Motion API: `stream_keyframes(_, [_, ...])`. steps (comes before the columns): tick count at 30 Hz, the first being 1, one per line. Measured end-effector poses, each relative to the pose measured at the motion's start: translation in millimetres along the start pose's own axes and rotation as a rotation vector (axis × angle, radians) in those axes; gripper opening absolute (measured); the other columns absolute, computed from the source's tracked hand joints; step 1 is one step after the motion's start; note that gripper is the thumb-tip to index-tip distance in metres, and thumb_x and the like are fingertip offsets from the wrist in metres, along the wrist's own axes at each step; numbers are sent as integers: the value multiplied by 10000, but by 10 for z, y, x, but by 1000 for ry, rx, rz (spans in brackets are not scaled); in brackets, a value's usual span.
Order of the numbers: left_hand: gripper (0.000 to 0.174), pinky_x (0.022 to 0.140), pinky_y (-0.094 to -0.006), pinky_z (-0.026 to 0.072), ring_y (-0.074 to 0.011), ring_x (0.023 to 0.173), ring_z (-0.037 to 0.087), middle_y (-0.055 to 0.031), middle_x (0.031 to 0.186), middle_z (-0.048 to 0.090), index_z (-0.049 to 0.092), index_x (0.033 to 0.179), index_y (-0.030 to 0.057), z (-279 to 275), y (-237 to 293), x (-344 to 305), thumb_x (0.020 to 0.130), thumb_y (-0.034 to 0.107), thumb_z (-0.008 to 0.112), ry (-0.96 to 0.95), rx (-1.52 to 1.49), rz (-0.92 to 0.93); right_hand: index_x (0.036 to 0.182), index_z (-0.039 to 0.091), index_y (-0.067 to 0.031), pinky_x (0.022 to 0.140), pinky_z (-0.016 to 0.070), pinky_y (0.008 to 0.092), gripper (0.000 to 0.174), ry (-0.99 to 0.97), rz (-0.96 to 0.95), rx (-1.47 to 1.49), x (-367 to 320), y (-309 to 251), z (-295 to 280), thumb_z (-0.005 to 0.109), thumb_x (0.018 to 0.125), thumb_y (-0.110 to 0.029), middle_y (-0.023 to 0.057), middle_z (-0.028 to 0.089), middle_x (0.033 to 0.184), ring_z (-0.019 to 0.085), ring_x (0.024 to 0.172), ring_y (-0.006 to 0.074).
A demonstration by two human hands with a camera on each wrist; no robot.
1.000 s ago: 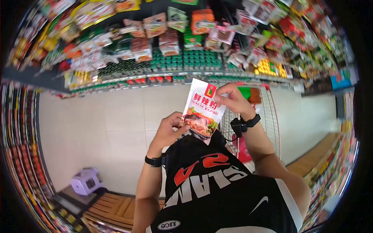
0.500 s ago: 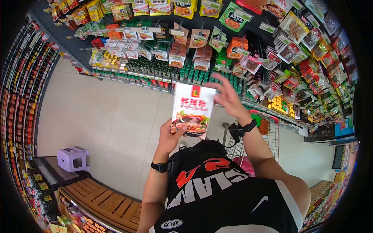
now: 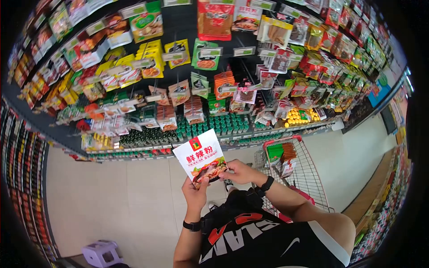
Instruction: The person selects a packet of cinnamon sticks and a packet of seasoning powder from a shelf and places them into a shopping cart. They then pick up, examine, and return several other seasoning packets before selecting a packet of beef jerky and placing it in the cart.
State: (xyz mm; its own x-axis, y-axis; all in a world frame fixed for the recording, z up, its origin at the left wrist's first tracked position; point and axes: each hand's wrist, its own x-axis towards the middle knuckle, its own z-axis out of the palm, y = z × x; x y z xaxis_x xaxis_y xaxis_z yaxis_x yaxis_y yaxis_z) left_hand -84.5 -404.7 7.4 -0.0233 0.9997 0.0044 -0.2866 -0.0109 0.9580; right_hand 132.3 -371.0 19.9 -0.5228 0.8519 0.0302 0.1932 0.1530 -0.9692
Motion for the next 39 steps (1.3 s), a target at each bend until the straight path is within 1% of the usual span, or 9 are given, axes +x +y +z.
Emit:
stream_keyframes(5, [227, 736, -258, 526, -89, 841, 640, -58, 979, 730, 698, 1104, -41, 243, -77, 316, 921, 85, 740, -215, 192, -38, 909, 701, -21, 645, 524, 313, 271, 112, -110, -48, -155, 121, -399, 652, 1008, -268, 28, 720, 762, 665, 708, 121])
stream_keyframes(10, [252, 720, -257, 503, -78, 844, 626, -49, 970, 733, 714, 1099, -25, 502, -158, 730, 961, 185, 709, -420, 319, -146, 888, 708, -26, 537, 470, 261, 311, 178, 48, 106, -227, 46, -721, 637, 1014, -301, 30, 691, 701, 596, 584, 83])
stream_keyframes(16, [342, 685, -298, 507, -148, 805, 651, -87, 1027, 710, 672, 1124, 0, 1117, -148, 1144, 987, 314, 669, -628, -304, -498, 868, 721, -23, 495, 412, 249, 350, 217, 13, 262, -210, -211, -1232, 630, 1017, -326, 23, 674, 673, 527, 541, 60])
stream_keyframes(17, [334, 703, -296, 529, -133, 839, 672, -60, 1058, 723, 681, 1167, 19, 1181, -234, 1214, 992, 302, 676, -591, -341, -526, 716, 645, -25, 468, 374, 268, 383, 271, 85, 297, -172, -215, -1317, 650, 1007, -275, -16, 530, 539, 503, 504, 63])
stream_keyframes(20, [269, 711, -285, 530, -123, 857, 670, -60, 1049, 728, 692, 1138, 17, 1329, -384, 1459, 998, 245, 669, -594, -258, -534, 800, 681, -10, 487, 402, 256, 327, 361, 149, 318, -163, -81, -1537, 648, 1011, -259, -7, 555, 587, 533, 541, 59])
stream_keyframes(23, [230, 752, -276, 538, -123, 877, 683, -61, 1007, 740, 705, 1129, 14, 1475, -411, 1630, 973, 182, 694, -521, 193, -296, 946, 703, 4, 590, 483, 300, 215, 360, 117, 311, -179, 147, -1745, 644, 1006, -194, 60, 648, 728, 615, 658, 118])
stream_keyframes(27, [259, 803, -309, 555, -167, 864, 727, -94, 977, 770, 723, 1113, 20, 1875, -187, 1841, 900, 161, 767, -475, 459, 161, 1076, 677, 20, 759, 527, 360, 205, 485, -129, -167, -117, 249, -2142, 666, 967, -153, 177, 716, 1017, 694, 855, 311])
stream_keyframes(36, [287, 702, -288, 551, -155, 765, 712, -98, 878, 739, 696, 1104, 8, 2531, 275, 2257, 862, 134, 786, -643, 617, 319, 1157, 658, 3, 836, 527, 330, 232, 482, -106, 146, -52, 100, -2853, 641, 992, -159, 147, 729, 1005, 694, 925, 175])
stream_keyframes(39, [349, 706, -286, 533, -138, 752, 667, -67, 870, 695, 644, 1154, -4, 2671, 548, 2584, 872, 162, 768, -699, 541, 448, 1184, 634, 6, 803, 535, 329, 249, 689, -269, 55, 37, -57, -3081, 597, 1030, -187, 89, 715, 1051, 690, 889, 174])
